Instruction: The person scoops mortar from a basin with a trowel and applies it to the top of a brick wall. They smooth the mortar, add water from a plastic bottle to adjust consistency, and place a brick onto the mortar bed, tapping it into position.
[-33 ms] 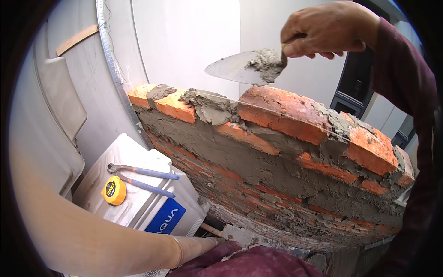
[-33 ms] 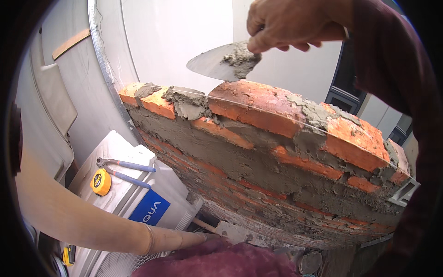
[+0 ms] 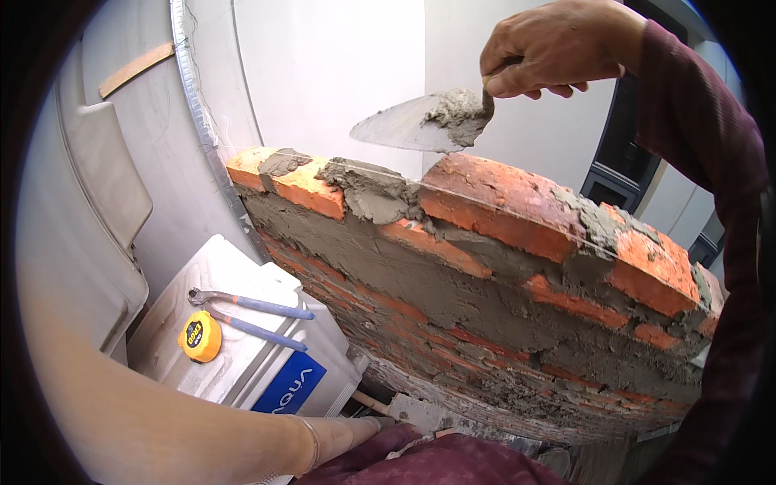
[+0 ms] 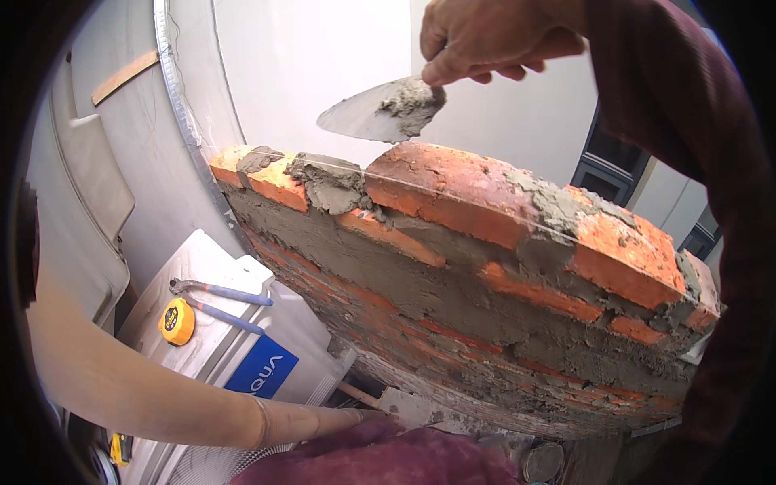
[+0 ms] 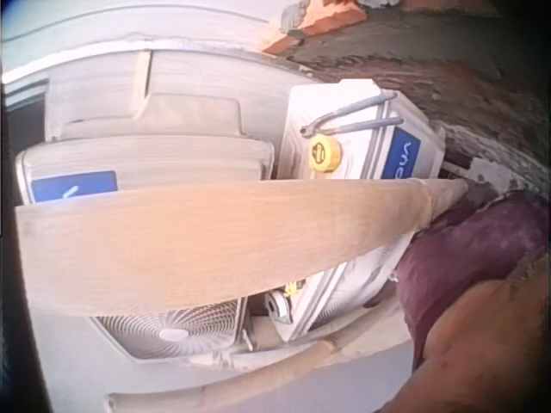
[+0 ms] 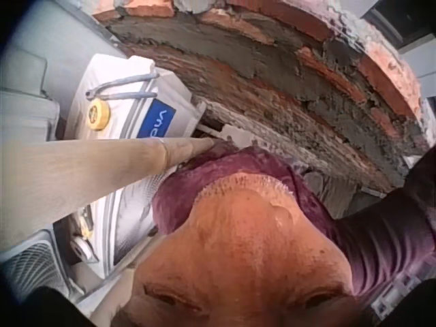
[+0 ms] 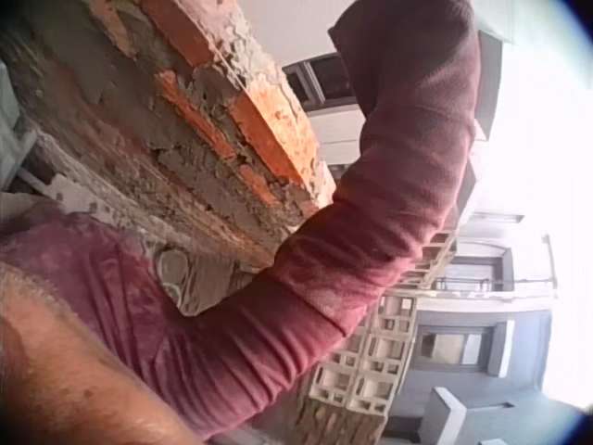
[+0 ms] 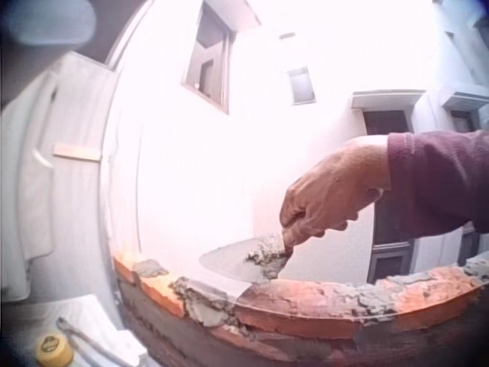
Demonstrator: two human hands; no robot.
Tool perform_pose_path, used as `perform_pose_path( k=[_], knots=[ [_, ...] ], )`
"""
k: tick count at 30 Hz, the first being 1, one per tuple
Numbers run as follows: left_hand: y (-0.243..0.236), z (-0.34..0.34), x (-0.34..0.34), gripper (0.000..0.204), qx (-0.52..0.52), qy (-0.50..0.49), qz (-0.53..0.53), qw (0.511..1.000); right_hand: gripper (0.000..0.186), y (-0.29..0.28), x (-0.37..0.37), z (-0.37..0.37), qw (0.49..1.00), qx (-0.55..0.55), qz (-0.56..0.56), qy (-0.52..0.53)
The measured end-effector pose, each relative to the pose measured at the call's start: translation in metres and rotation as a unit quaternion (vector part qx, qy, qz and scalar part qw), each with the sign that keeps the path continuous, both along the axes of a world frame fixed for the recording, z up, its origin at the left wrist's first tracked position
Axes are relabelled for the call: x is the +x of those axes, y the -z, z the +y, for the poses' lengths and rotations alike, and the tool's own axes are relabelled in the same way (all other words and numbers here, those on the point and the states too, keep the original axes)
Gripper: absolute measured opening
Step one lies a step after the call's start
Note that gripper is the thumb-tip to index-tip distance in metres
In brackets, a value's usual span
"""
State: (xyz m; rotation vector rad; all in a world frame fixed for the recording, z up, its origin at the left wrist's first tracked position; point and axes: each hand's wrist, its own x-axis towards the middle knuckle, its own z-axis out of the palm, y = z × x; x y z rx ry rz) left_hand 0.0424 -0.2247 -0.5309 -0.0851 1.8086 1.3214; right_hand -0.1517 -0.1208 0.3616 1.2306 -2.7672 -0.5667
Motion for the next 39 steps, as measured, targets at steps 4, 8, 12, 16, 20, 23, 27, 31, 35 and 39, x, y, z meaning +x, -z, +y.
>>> perform_pose_path(
  k=[4, 8, 12, 16, 20, 23, 27, 31, 35, 39],
  knots=[
    [0.019, -0.042, 0.004, 0.046, 0.013, -0.050, 0.003, 0.999, 0.037, -0.031, -0.062, -0.029, 0.972, 0.034, -0.223, -0.061],
    [0.053, -0.046, 0.003, 0.048, 0.053, -0.078, 0.011, 0.995, 0.037, -0.016, -0.081, -0.068, 0.961, 0.077, -0.265, 0.011],
    [0.059, -0.049, -0.001, 0.053, 0.083, -0.150, 0.079, 0.982, 0.037, -0.022, -0.073, -0.064, 0.949, 0.122, -0.288, 0.040],
    [0.067, -0.053, 0.013, 0.060, 0.035, -0.141, 0.058, 0.988, 0.035, -0.012, -0.092, -0.062, 0.949, 0.136, -0.279, 0.048],
    [0.052, -0.050, -0.004, 0.052, 0.017, -0.116, 0.044, 0.992, 0.034, -0.013, -0.089, -0.059, 0.954, 0.140, -0.259, 0.054],
    [0.040, -0.047, -0.012, 0.047, 0.007, -0.101, 0.047, 0.994, 0.032, -0.014, -0.085, -0.057, 0.959, 0.142, -0.241, 0.050],
    [0.035, -0.042, -0.009, 0.040, 0.000, -0.086, 0.048, 0.995, 0.031, -0.014, -0.085, -0.058, 0.965, 0.139, -0.217, 0.044],
    [0.031, -0.043, -0.009, 0.033, -0.005, -0.074, 0.060, 0.995, 0.030, -0.015, -0.084, -0.054, 0.975, 0.123, -0.183, 0.031],
    [0.043, -0.034, -0.008, 0.027, -0.001, -0.064, 0.093, 0.994, 0.028, -0.012, -0.074, -0.053, 0.984, 0.109, -0.137, 0.020],
    [0.055, -0.011, -0.007, 0.022, 0.000, -0.048, 0.158, 0.986, 0.027, -0.014, -0.066, -0.044, 0.994, 0.081, -0.078, 0.013]
  ],
)
